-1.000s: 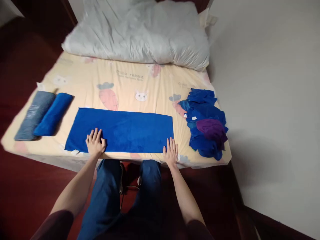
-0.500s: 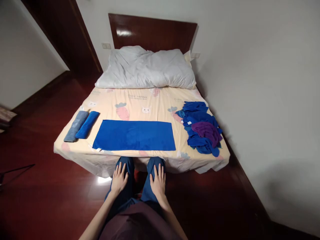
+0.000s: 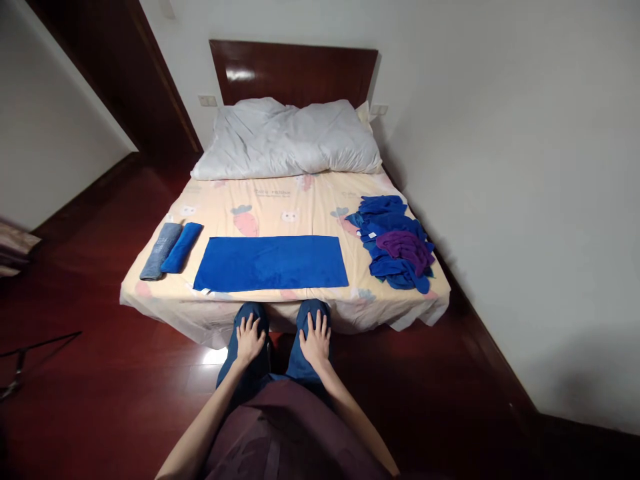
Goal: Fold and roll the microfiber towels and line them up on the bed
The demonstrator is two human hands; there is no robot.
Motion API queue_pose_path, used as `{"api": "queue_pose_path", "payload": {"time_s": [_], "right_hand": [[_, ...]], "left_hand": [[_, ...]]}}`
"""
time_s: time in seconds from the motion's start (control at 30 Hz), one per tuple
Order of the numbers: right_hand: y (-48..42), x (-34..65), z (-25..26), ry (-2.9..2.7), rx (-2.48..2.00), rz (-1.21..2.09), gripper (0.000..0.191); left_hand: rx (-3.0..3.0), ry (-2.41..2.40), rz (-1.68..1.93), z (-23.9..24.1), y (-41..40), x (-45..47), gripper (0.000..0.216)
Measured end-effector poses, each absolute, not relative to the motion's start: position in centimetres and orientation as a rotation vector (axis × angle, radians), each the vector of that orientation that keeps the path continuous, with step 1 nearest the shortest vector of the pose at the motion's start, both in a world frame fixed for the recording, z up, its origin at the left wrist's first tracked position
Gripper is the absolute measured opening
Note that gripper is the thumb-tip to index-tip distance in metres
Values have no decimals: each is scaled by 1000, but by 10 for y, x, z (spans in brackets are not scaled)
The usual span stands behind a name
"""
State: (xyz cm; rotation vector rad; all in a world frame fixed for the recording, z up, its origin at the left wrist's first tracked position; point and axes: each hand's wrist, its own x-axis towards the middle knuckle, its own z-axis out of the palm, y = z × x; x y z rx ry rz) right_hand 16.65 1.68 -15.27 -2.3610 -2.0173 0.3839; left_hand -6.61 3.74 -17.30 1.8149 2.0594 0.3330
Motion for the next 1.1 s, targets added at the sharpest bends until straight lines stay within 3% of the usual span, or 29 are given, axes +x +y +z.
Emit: {"api": "queue_pose_path", "payload": {"time_s": [0.1, 0.33, 0.73, 1.1], "right_hand": [[17, 166, -152, -2017, -2361, 389, 65], [17, 170, -155, -2031, -2350, 368, 67], [16, 171, -153, -2010, -2344, 359, 66], [17, 171, -152, -1990, -2339, 358, 64]], "left_hand": [[1836, 1906, 541, -171, 50, -50, 50], [1409, 1477, 819, -162, 108, -8, 70], [877, 1444, 928, -174, 155, -18, 73], [895, 1437, 993, -177, 175, -8, 81]]}}
